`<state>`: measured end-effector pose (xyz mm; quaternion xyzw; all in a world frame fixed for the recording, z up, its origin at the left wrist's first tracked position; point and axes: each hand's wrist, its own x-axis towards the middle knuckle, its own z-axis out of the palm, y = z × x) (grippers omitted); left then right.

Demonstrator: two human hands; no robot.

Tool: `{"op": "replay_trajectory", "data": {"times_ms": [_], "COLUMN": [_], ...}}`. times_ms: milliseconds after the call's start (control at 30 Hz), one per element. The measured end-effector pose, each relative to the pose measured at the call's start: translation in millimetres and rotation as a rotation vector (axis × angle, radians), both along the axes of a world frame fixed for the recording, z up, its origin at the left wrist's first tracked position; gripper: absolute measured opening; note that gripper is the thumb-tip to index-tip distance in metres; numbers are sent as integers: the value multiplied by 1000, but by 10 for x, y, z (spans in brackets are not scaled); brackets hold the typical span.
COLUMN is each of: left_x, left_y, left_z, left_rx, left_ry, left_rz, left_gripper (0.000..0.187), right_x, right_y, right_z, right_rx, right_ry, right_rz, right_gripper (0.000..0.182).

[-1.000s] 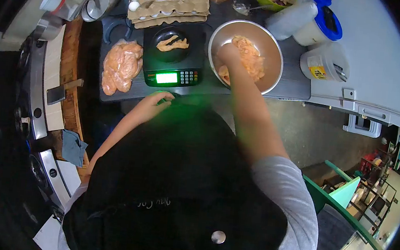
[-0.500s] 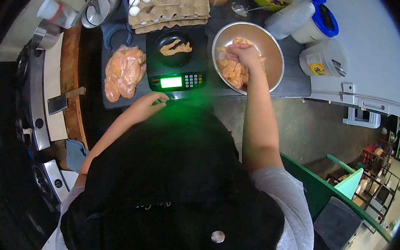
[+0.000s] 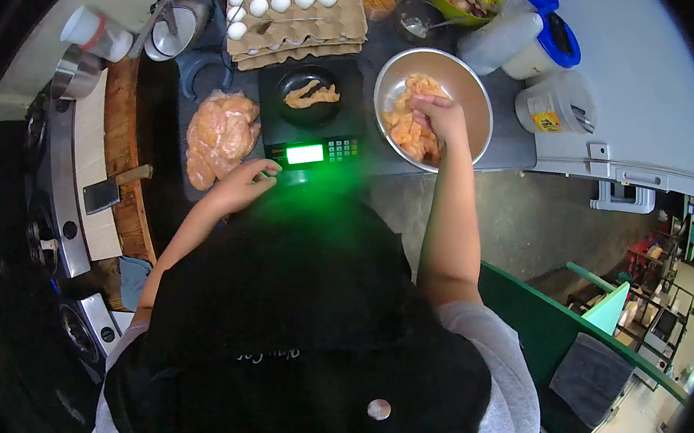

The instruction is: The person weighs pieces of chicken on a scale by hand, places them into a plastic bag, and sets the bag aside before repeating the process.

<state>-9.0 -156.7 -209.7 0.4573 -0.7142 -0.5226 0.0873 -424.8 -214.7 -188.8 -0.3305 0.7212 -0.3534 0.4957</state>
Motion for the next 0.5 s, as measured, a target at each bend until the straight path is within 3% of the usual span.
{"op": "replay_trajectory", "data": {"times_ms": [67, 200, 500], "left_x": [29, 20, -74], "left_y": [-13, -24, -24], "left_z": [8, 61, 25], "left_rx": [-31, -15, -24], "left_ry": [10, 16, 21], "left_rz": [2, 6, 7], "left_gripper": [30, 29, 30], "right_x": [1, 302, 1285], "right_y": [15, 11, -278], "right_z": [-26, 232, 236], "right_rx": [-63, -145, -111], "right_ry": [-143, -163, -298], "right_rz": [-71, -42, 277], "right_gripper": [20, 19, 22]}}
